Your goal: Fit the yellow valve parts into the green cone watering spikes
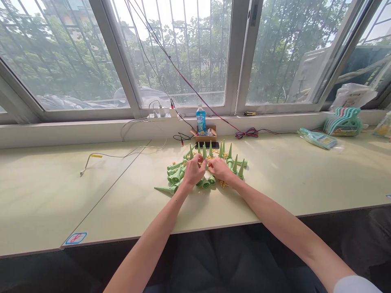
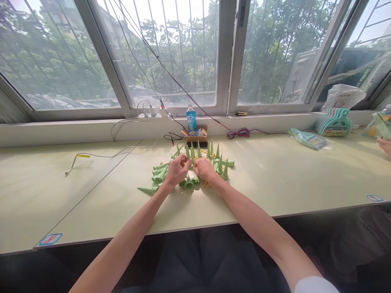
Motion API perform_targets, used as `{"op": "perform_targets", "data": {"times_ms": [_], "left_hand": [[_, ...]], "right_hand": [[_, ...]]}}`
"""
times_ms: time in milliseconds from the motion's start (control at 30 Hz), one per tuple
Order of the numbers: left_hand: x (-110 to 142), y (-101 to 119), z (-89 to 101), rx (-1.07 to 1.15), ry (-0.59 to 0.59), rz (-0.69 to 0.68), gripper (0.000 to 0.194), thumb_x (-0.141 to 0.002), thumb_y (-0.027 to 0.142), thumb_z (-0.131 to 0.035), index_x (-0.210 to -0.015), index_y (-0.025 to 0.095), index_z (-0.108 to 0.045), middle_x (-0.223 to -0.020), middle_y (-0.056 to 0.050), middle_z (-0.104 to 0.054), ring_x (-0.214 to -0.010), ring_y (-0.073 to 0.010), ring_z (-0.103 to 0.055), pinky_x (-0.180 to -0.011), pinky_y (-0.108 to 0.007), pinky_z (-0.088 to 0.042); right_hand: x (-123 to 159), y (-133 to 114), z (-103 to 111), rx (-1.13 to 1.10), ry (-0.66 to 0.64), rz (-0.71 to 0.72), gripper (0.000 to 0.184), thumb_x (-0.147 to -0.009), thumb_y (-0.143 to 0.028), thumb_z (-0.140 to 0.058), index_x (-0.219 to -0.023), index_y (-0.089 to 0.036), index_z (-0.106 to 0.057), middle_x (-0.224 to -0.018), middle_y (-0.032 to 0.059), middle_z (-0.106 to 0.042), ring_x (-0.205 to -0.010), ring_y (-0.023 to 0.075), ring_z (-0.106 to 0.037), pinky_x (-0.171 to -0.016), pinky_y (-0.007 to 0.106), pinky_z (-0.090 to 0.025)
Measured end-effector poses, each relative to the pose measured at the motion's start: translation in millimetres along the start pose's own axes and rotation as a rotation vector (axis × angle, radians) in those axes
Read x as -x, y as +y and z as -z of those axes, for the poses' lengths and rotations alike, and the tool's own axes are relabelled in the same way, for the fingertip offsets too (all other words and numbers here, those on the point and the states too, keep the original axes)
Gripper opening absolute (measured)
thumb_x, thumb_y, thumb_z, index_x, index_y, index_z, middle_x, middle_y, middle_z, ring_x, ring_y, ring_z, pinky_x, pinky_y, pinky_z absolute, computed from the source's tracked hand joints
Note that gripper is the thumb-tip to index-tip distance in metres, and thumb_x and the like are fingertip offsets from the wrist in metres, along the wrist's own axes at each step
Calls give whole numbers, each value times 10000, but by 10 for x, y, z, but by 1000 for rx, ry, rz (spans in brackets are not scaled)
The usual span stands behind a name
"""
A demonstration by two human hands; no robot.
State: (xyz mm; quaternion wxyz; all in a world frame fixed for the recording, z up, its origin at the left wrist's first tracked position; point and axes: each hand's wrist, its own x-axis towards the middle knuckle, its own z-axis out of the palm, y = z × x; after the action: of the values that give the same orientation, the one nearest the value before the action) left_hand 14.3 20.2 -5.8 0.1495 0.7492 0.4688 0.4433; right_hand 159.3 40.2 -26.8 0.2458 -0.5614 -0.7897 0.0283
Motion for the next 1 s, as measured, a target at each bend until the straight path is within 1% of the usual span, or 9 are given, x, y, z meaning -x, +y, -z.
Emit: {"op": "perform_targets", "data": {"times_ms": [133, 233, 333, 433, 533, 600, 700, 833, 1000], "left_hand": [[-7, 11, 14, 24, 0, 35, 231, -883, 393, -518, -754, 204, -483, -754, -22, -660, -547, -129, -559, -568, -263, -413], [-2, 31, 29, 94, -44, 68, 275, -892, 430, -499, -743, 204, -449, -697, -7, -631, -499, -128, -580, -505, -250, -404], [13, 48, 35, 153, -90, 69, 295, -900, 460, -476, -762, 203, -433, -728, -7, -626, -478, -130, -614, -431, -227, -372], [32, 52, 27, 154, -157, 50, 294, -906, 466, -460, -781, 204, -411, -777, -11, -623, -479, -134, -637, -391, -209, -340], [44, 48, 13, 135, -237, 20, 284, -923, 458, -431, -796, 213, -365, -744, 3, -602, -470, -134, -637, -392, -205, -332], [47, 45, 5, 122, -263, -4, 273, -935, 446, -412, -799, 218, -348, -694, 16, -582, -462, -136, -627, -404, -211, -334], [47, 43, -2, 85, -260, -31, 246, -948, 412, -392, -797, 224, -342, -629, 29, -560, -465, -144, -612, -447, -228, -358], [49, 31, -7, 52, -252, -35, 223, -952, 385, -382, -797, 230, -336, -599, 40, -548, -459, -143, -592, -478, -244, -366], [48, 4, -16, 70, -252, -39, 214, -945, 385, -397, -803, 230, -355, -566, 48, -542, -424, -138, -566, -467, -243, -344]], "right_hand": [[11, 16, 6, -7, 10, 17, 185, -800, -88, -539, -668, -176, -634, -694, 57, -653, -716, 183, -565, -683, 273, -380], [19, 32, 30, -57, 45, 9, 179, -821, -89, -513, -701, -170, -618, -712, 50, -635, -705, 170, -547, -672, 269, -379], [18, 51, 66, -166, 95, -32, 145, -863, -153, -506, -751, -162, -598, -743, 51, -628, -694, 162, -537, -636, 265, -376], [14, 64, 114, -307, 118, -63, 141, -879, -209, -504, -754, -169, -557, -710, 32, -613, -642, 146, -526, -594, 257, -371], [16, 71, 159, -450, 80, -63, 99, -875, -207, -486, -785, -181, -519, -646, 1, -597, -579, 129, -516, -568, 246, -379], [20, 75, 172, -479, 37, -53, 57, -870, -207, -475, -825, -186, -502, -608, -20, -575, -532, 124, -499, -537, 241, -373], [26, 85, 161, -462, -23, -44, 28, -865, -196, -458, -838, -198, -461, -621, -29, -567, -495, 122, -514, -502, 237, -372], [36, 104, 135, -561, -142, -12, 52, -884, -175, -427, -865, -216, -402, -655, -31, -614, -450, 122, -576, -464, 231, -390], [58, 122, 154, -522, -166, 14, 88, -894, -162, -415, -854, -233, -383, -459, -69, -574, -443, 143, -579, -460, 233, -370]]}}
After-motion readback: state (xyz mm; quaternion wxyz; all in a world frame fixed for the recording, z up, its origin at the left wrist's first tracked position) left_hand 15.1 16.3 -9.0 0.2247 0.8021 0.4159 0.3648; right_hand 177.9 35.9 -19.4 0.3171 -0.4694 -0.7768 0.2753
